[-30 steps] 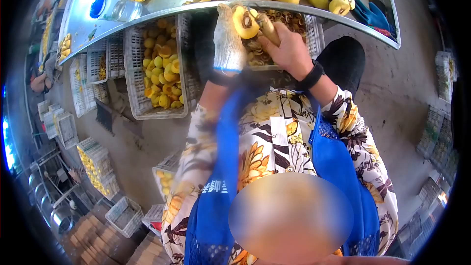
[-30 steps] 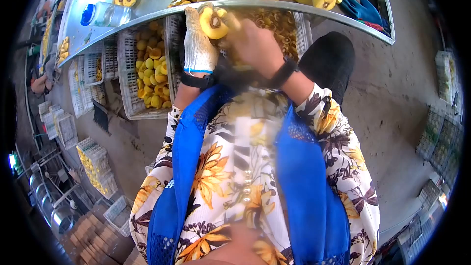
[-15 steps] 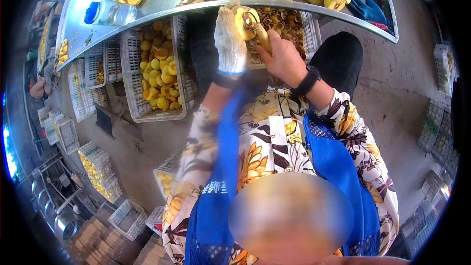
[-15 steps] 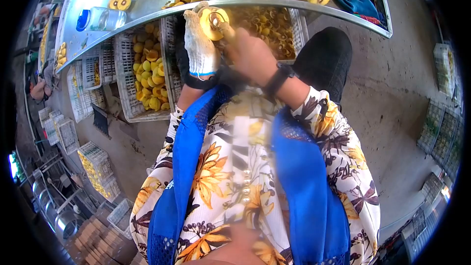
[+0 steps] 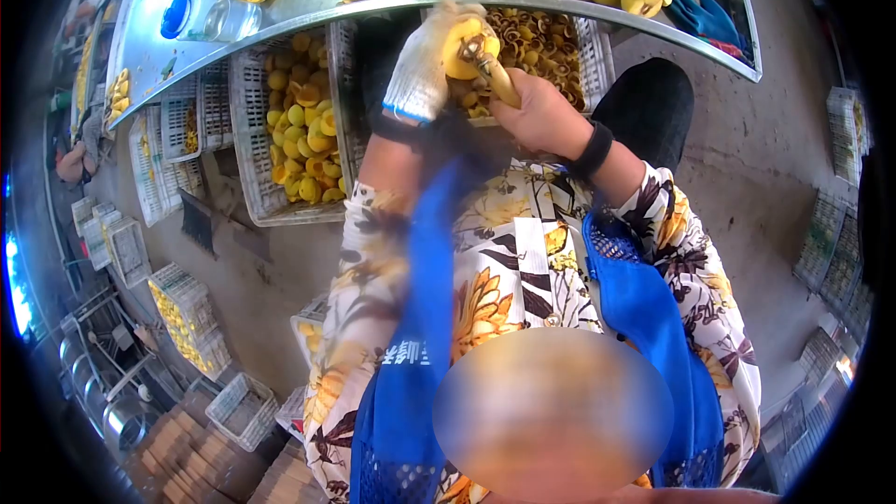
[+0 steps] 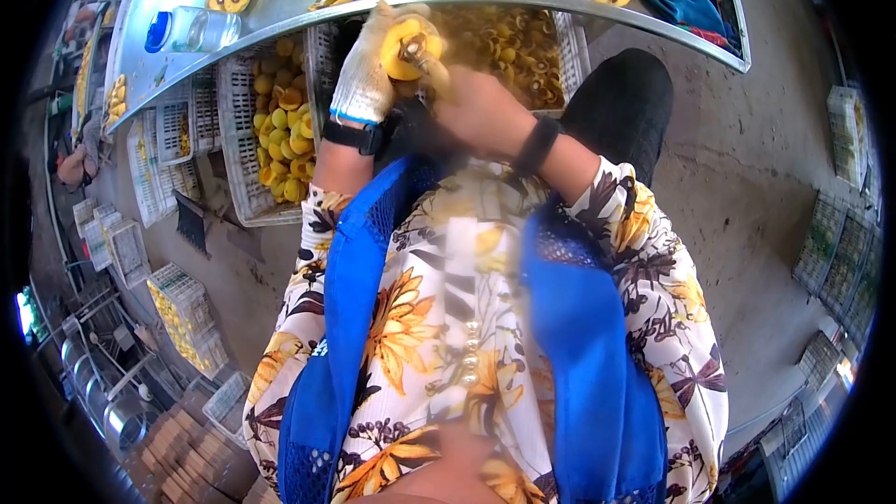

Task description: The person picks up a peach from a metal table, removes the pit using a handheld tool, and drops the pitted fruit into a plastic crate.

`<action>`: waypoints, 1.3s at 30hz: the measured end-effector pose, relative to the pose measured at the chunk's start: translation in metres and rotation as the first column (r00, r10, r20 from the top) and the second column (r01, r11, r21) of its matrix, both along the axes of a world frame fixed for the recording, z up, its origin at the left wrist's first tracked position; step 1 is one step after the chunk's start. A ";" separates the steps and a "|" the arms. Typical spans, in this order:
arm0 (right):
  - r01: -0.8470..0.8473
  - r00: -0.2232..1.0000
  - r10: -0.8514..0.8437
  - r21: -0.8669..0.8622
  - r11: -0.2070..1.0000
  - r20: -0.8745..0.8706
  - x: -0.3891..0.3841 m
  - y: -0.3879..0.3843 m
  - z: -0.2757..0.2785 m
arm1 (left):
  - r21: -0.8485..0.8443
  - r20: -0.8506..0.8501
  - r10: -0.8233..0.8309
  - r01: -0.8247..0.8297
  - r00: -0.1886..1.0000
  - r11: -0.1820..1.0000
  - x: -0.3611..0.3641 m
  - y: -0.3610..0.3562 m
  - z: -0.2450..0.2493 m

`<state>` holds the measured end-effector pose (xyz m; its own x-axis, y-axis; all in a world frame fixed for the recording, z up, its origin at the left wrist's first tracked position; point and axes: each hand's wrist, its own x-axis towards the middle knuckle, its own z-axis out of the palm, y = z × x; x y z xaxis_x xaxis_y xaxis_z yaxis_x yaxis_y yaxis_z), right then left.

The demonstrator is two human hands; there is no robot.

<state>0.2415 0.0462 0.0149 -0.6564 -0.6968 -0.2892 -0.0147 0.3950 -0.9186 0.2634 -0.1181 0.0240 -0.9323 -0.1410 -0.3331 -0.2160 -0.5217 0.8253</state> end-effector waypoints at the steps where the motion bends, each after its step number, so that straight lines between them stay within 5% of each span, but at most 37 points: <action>1: 0.036 0.991 -0.030 -0.046 0.998 0.130 0.000 -0.001 0.004 | 0.007 -0.055 0.141 -0.141 0.989 0.990 0.000 0.006 -0.001; 3: 0.082 0.952 -0.047 -0.105 0.991 0.302 0.003 -0.007 0.006 | 0.039 -0.161 0.410 -0.410 0.898 0.911 0.000 0.023 -0.002; 4: 0.087 0.937 -0.040 -0.120 0.989 0.347 0.007 -0.011 0.003 | -0.083 -0.234 0.490 -0.520 0.839 0.850 0.004 0.032 0.006; 7: 0.128 0.880 -0.059 -0.116 0.985 0.471 0.019 -0.016 0.004 | 0.027 -0.178 0.481 -0.484 0.859 0.875 0.002 0.028 -0.011; 10: 0.108 0.900 -0.059 -0.090 0.990 0.432 0.022 -0.015 -0.003 | 0.340 0.073 0.381 -0.382 0.922 0.859 0.001 0.020 -0.010; 13: 0.103 0.924 -0.070 -0.070 0.992 0.375 0.024 -0.016 -0.005 | 0.314 0.160 0.323 -0.358 0.933 0.879 -0.003 0.018 -0.003; 16: 0.103 0.935 -0.064 -0.094 0.990 0.350 0.024 -0.016 -0.004 | 0.056 0.064 0.390 -0.394 0.919 0.918 -0.003 0.020 -0.003; 21: 0.145 0.887 -0.043 -0.190 0.971 0.460 0.022 -0.016 -0.009 | -0.015 -0.100 0.435 -0.439 0.895 0.899 -0.004 0.023 -0.010; 25: 0.081 0.620 0.117 -0.212 0.974 0.776 0.008 -0.003 0.011 | -0.071 -0.100 0.442 -0.449 0.892 0.891 -0.006 0.026 -0.007; 29: 0.107 0.471 0.180 -0.259 0.960 0.863 0.005 -0.001 0.008 | 0.290 0.036 0.227 -0.228 0.973 0.930 -0.005 0.021 -0.006; 33: 0.153 0.344 0.308 -0.376 0.914 0.887 0.003 0.000 -0.002 | 0.337 0.142 0.171 -0.210 0.975 0.918 -0.004 0.020 0.001; 34: 0.123 0.369 0.352 -0.421 0.899 0.860 0.005 -0.001 -0.005 | 0.390 0.135 0.234 -0.269 0.963 0.881 -0.004 0.015 -0.011; 35: 0.092 0.395 0.397 -0.466 0.880 0.828 0.007 -0.001 -0.008 | 0.269 0.127 0.344 -0.366 0.930 0.891 -0.002 0.007 -0.018; 36: 0.061 0.420 0.441 -0.509 0.859 0.793 0.008 0.000 -0.012 | 0.480 0.074 0.358 -0.348 0.931 0.806 0.004 -0.014 -0.030; 38: 0.099 0.552 0.224 -0.330 0.939 0.803 0.002 0.001 -0.016 | 0.318 0.046 0.627 -0.606 0.778 0.729 0.017 -0.055 -0.034; 39: 0.129 0.612 0.111 -0.238 0.963 0.783 -0.003 0.002 -0.021 | -0.129 0.028 0.709 -0.700 0.705 0.702 0.031 -0.073 -0.026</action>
